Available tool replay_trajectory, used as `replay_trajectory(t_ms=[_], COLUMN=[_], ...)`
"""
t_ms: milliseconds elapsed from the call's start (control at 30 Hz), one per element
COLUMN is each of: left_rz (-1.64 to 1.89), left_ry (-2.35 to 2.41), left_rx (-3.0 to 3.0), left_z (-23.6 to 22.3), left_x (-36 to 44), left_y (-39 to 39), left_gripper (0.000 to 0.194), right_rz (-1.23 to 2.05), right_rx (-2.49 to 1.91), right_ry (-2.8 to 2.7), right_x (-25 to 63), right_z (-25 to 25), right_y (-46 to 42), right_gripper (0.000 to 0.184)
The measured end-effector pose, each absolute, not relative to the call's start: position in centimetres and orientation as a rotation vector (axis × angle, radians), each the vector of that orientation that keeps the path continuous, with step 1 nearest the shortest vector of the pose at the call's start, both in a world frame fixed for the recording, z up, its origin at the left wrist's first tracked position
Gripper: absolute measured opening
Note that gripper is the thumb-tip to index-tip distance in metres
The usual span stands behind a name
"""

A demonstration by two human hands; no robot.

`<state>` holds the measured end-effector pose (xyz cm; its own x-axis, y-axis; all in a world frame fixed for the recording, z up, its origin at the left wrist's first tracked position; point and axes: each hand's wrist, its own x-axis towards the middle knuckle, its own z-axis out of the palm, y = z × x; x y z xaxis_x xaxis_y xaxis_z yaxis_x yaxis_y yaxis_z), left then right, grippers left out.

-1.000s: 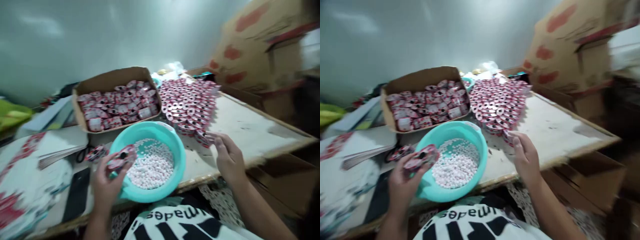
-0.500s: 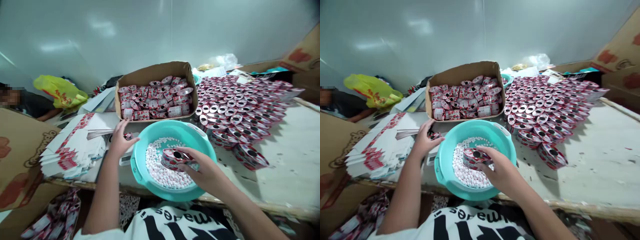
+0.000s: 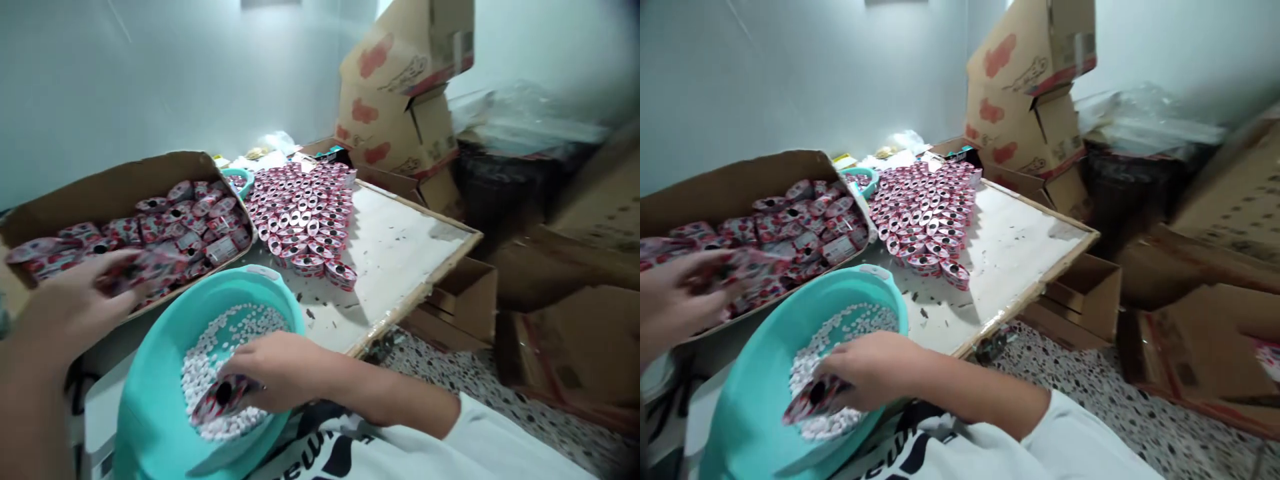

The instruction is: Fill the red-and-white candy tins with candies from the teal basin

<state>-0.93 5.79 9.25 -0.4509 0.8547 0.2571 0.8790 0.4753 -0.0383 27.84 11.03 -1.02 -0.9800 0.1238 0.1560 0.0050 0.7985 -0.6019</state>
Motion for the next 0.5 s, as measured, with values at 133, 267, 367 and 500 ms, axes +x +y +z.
replay_trajectory(t_ms=[133, 267, 367, 500], left_rz=[-0.068, 0.089, 0.297, 0.441], left_ry=[-2.022, -1.45, -1.215, -1.297], left_rx=[-2.468, -3.01, -3.053, -2.921], left_z=[10.0, 6.3, 2.9, 0.0], left_x=[9.6, 17.1, 20.2, 21.9], left_y=[15.3, 21.1, 22.9, 24.0], left_gripper=[0.05, 0.04, 0.028, 0.025], right_rz=[0.741, 0.75, 0.81, 0.793], right_rx=[0.057, 0.012, -0.014, -0.056], right_ry=[-2.821, -2.785, -2.846, -2.833], right_x=[28.4, 29.1, 29.7, 30.2], right_z=[-0.9, -1.0, -1.4, -1.9], right_y=[10.8, 10.9, 11.1, 11.2], right_gripper=[0.041, 0.037, 0.036, 0.038])
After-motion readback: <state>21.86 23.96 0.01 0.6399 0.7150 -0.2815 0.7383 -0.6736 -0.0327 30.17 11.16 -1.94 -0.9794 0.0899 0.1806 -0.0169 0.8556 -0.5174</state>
